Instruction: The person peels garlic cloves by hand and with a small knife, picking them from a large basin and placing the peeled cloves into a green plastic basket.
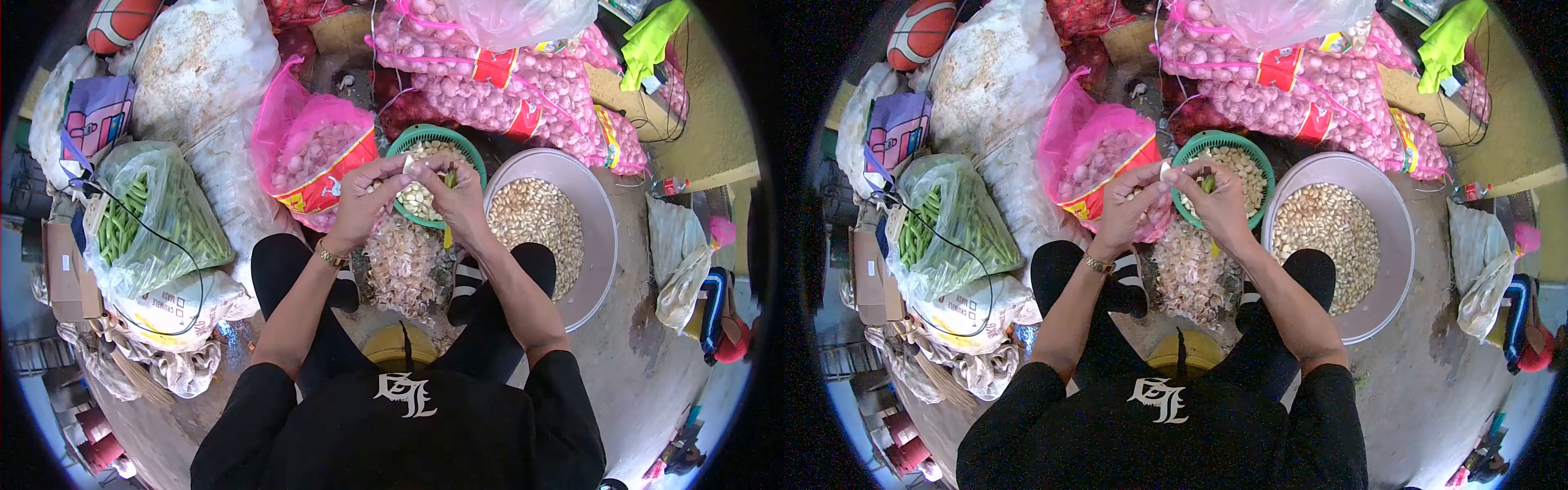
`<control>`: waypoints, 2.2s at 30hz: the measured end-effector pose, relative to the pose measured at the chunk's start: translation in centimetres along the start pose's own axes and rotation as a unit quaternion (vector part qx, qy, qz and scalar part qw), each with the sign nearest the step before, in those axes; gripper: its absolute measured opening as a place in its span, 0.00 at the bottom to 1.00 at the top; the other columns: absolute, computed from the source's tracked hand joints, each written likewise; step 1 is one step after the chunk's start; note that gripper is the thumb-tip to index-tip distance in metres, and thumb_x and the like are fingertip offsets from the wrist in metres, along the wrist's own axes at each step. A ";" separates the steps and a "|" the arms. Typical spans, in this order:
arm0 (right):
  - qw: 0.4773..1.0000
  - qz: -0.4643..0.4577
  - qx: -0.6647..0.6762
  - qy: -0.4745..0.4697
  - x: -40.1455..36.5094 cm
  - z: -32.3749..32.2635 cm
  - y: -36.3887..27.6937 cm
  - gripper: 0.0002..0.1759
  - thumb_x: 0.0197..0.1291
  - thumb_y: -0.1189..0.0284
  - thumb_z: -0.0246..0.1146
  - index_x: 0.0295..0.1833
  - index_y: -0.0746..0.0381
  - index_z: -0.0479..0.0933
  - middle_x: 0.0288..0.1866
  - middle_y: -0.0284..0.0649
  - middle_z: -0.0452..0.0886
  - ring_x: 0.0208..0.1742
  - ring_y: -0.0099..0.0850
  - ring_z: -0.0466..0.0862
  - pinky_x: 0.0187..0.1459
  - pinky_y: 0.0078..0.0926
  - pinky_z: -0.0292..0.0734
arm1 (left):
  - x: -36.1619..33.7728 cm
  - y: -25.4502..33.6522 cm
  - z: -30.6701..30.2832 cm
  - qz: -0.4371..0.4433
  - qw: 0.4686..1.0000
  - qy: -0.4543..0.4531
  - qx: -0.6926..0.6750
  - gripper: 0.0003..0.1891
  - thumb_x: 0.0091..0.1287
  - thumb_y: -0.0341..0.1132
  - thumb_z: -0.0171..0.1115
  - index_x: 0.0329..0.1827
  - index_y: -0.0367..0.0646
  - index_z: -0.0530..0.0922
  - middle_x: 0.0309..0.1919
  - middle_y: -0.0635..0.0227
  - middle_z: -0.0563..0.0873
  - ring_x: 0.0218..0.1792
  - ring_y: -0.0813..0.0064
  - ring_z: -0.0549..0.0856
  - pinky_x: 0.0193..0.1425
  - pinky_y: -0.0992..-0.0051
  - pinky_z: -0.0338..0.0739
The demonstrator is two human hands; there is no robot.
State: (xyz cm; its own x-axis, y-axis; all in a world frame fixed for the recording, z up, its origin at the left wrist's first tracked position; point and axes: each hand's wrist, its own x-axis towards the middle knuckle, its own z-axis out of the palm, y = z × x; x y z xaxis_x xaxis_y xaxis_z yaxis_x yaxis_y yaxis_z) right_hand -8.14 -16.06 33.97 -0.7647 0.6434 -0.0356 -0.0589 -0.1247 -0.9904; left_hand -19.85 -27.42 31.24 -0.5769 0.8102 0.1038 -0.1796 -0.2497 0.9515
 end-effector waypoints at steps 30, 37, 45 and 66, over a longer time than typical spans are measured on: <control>0.955 -0.223 -0.193 -0.035 1.2 -0.4 1.3 0.04 0.55 0.77 0.69 0.35 0.67 0.82 0.31 0.39 0.82 0.33 0.27 0.79 0.37 0.23 0.73 | 0.2 -0.4 -1.8 -0.230 0.915 -0.012 -0.332 0.17 0.73 0.40 0.59 0.61 0.47 0.73 0.34 0.75 0.77 0.22 0.89 0.71 0.16 0.90 0.60; 0.924 -0.159 -0.265 -0.224 -0.2 -2.4 1.9 0.05 0.53 0.79 0.70 0.36 0.65 0.82 0.33 0.39 0.84 0.33 0.28 0.81 0.38 0.25 0.74 | 0.1 -0.6 -2.9 -0.226 0.915 0.024 -0.334 0.17 0.73 0.41 0.58 0.61 0.44 0.72 0.38 0.74 0.78 0.23 0.89 0.72 0.15 0.91 0.61; 0.846 -0.056 -0.431 -0.309 0.0 -2.6 1.5 0.12 0.53 0.70 0.71 0.43 0.61 0.82 0.35 0.46 0.84 0.38 0.38 0.85 0.40 0.34 0.77 | 0.3 -0.4 -2.7 -0.243 0.888 -0.042 -0.389 0.15 0.74 0.41 0.57 0.58 0.44 0.73 0.37 0.73 0.78 0.23 0.88 0.71 0.15 0.91 0.60; 0.918 -0.252 -0.286 -0.108 0.7 -1.3 1.0 0.14 0.54 0.72 0.71 0.47 0.62 0.83 0.42 0.43 0.82 0.42 0.38 0.84 0.45 0.32 0.79 | 0.4 -2.2 -1.8 -0.291 0.870 0.086 -0.389 0.22 0.75 0.48 0.52 0.59 0.39 0.73 0.46 0.58 0.84 0.47 0.66 0.85 0.43 0.74 0.87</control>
State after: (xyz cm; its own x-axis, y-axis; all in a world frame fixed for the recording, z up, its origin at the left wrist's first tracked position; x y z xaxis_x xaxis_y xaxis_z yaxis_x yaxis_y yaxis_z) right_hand -7.89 -14.76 32.81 -0.8459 0.3372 0.4132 -0.1418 0.6047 -0.7837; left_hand -21.14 -27.54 28.64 -0.3074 0.8447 -0.4382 -0.9269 -0.1615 0.3388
